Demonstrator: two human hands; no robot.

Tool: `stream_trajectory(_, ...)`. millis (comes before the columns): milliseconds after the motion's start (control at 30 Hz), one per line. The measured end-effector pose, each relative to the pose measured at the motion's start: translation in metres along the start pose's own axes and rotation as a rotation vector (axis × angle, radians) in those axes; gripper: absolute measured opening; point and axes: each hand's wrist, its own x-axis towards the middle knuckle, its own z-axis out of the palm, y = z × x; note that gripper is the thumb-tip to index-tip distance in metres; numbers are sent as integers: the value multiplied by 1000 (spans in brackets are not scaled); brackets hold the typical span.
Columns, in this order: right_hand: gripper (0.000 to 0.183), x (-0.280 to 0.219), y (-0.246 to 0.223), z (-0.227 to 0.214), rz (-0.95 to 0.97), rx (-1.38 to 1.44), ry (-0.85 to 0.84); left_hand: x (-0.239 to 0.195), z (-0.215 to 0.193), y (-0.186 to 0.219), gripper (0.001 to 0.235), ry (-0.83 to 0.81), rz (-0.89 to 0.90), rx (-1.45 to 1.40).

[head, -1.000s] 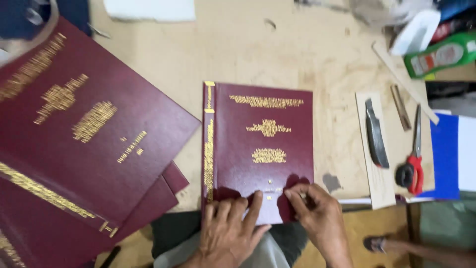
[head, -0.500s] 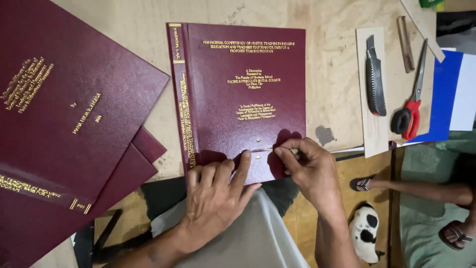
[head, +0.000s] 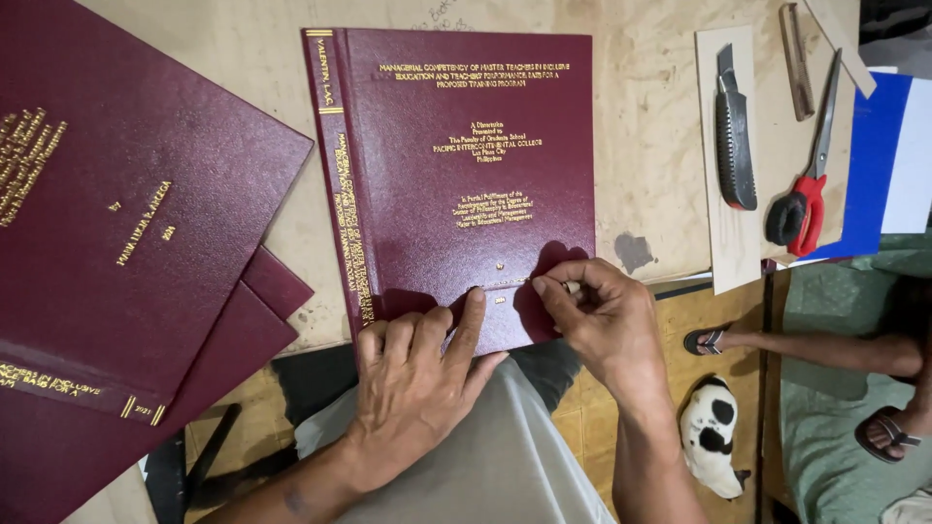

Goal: Trimming excess binding material and applying decorative labels to hardbound book covers in a print shop.

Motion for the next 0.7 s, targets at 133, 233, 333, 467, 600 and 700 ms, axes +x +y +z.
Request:
stream_trajectory(133,5,0,0,1,-20,29,-13,-1,1,0,65,7,7,11)
stream_trajectory(233,7,1,1,2,0,65,-21,1,0,0,63,0,5,4)
stream_trajectory(333,9,0,-2,3,36,61,-18,1,0,0,62,-14,4,5)
stream_trajectory(467,11,0,-2,5,68,14,2,1,0,-1,62,-11,7,-17)
stream_trajectory(600,11,-1,-5,9,25,15,46,1,-1,-1,60,-21,0,-26)
stream_trajectory(700,12,-3,-5,10,48,36,59,0,-1,-2,61,-35,4,-8)
